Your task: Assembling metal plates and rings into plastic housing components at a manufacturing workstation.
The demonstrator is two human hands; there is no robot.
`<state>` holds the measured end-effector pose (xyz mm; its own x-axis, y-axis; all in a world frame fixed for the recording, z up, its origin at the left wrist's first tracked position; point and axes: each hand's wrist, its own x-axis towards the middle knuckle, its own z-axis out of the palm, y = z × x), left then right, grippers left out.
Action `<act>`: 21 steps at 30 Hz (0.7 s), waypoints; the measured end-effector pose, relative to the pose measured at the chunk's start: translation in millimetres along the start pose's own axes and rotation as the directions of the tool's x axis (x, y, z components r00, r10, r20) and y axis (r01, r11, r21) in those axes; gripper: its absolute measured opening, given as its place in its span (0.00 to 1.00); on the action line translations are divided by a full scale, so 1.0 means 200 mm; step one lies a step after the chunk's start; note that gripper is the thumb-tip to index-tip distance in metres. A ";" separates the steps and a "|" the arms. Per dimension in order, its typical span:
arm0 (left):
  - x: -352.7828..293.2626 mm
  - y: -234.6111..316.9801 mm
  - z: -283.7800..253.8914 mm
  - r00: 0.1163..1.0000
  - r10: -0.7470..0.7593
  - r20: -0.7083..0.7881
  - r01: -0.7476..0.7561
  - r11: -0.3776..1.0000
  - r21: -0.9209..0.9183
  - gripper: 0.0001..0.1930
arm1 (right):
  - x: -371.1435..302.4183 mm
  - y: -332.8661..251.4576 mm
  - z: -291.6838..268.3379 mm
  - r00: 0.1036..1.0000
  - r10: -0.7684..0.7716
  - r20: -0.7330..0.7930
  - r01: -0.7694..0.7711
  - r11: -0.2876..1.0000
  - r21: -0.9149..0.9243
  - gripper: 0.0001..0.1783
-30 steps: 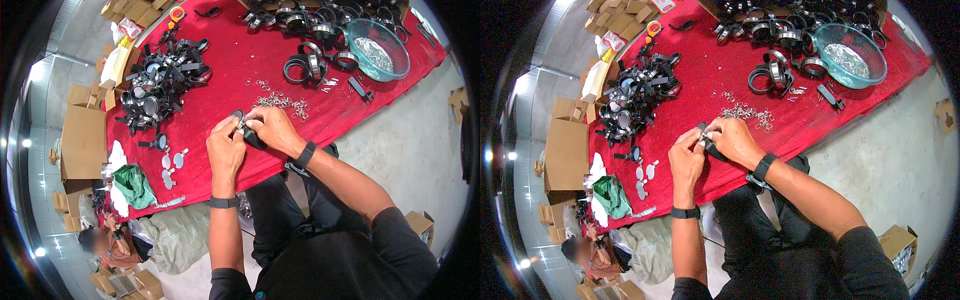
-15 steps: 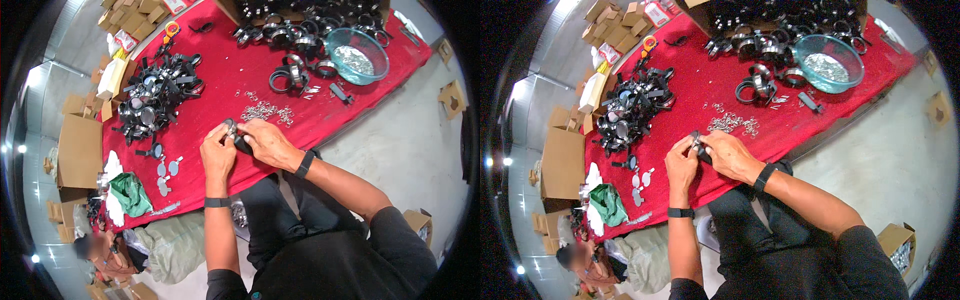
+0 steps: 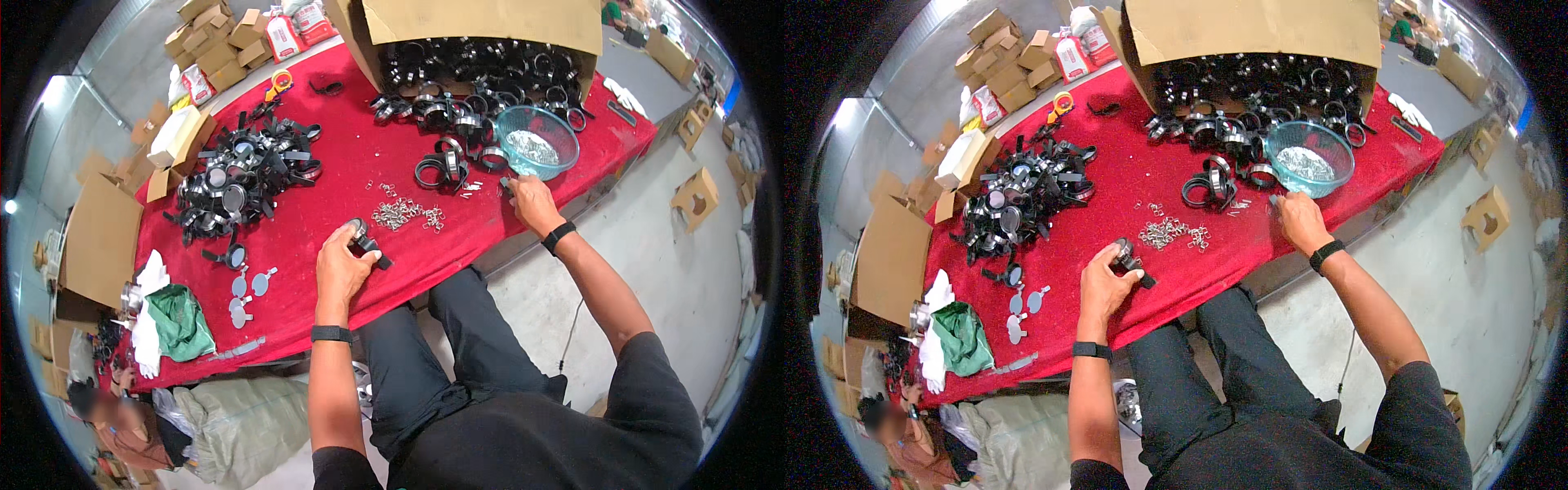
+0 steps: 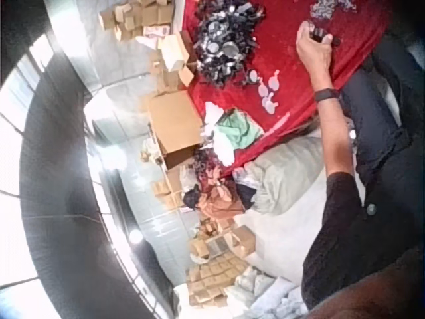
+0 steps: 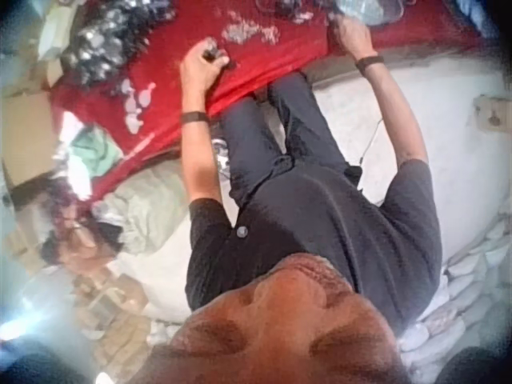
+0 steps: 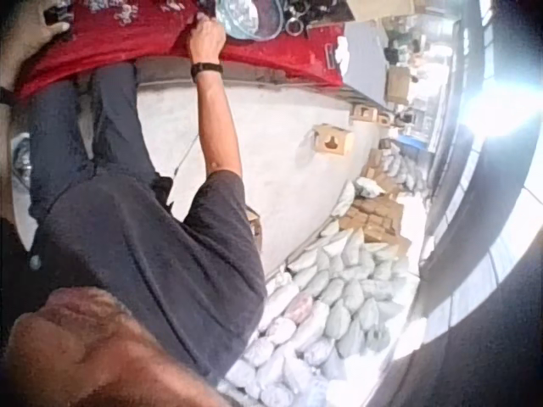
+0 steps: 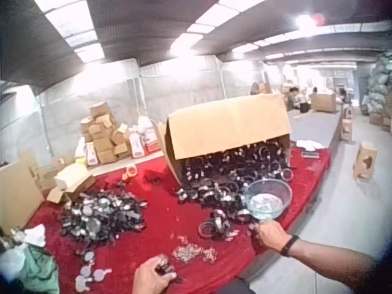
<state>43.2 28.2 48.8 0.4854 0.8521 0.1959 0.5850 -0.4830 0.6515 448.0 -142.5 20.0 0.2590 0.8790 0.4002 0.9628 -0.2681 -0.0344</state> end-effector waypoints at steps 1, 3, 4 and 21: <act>-0.01 0.02 0.00 1.000 -0.005 0.014 0.005 1.000 -0.012 0.38 | 0.01 0.03 0.00 0.998 -0.045 0.041 0.046 0.999 -0.022 0.07; -0.03 -0.01 0.01 1.000 -0.010 -0.012 0.010 1.000 -0.022 0.38 | 0.03 0.03 0.01 0.989 -0.114 0.091 0.119 0.992 -0.050 0.04; -0.03 -0.01 0.01 1.000 -0.004 -0.025 0.003 1.000 -0.028 0.38 | 0.02 0.05 0.04 0.989 -0.120 0.088 0.125 0.991 -0.055 0.04; -0.01 -0.10 0.05 0.996 0.024 -0.083 -0.036 0.988 -0.153 0.36 | 0.23 -1.20 0.02 0.986 -0.019 0.163 -0.092 0.758 0.646 0.13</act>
<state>37.5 33.3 27.7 0.4433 0.8542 0.2717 0.4608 -0.4772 0.7483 228.5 -36.2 43.4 0.2494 0.9366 0.2463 0.7555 -0.0291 -0.6545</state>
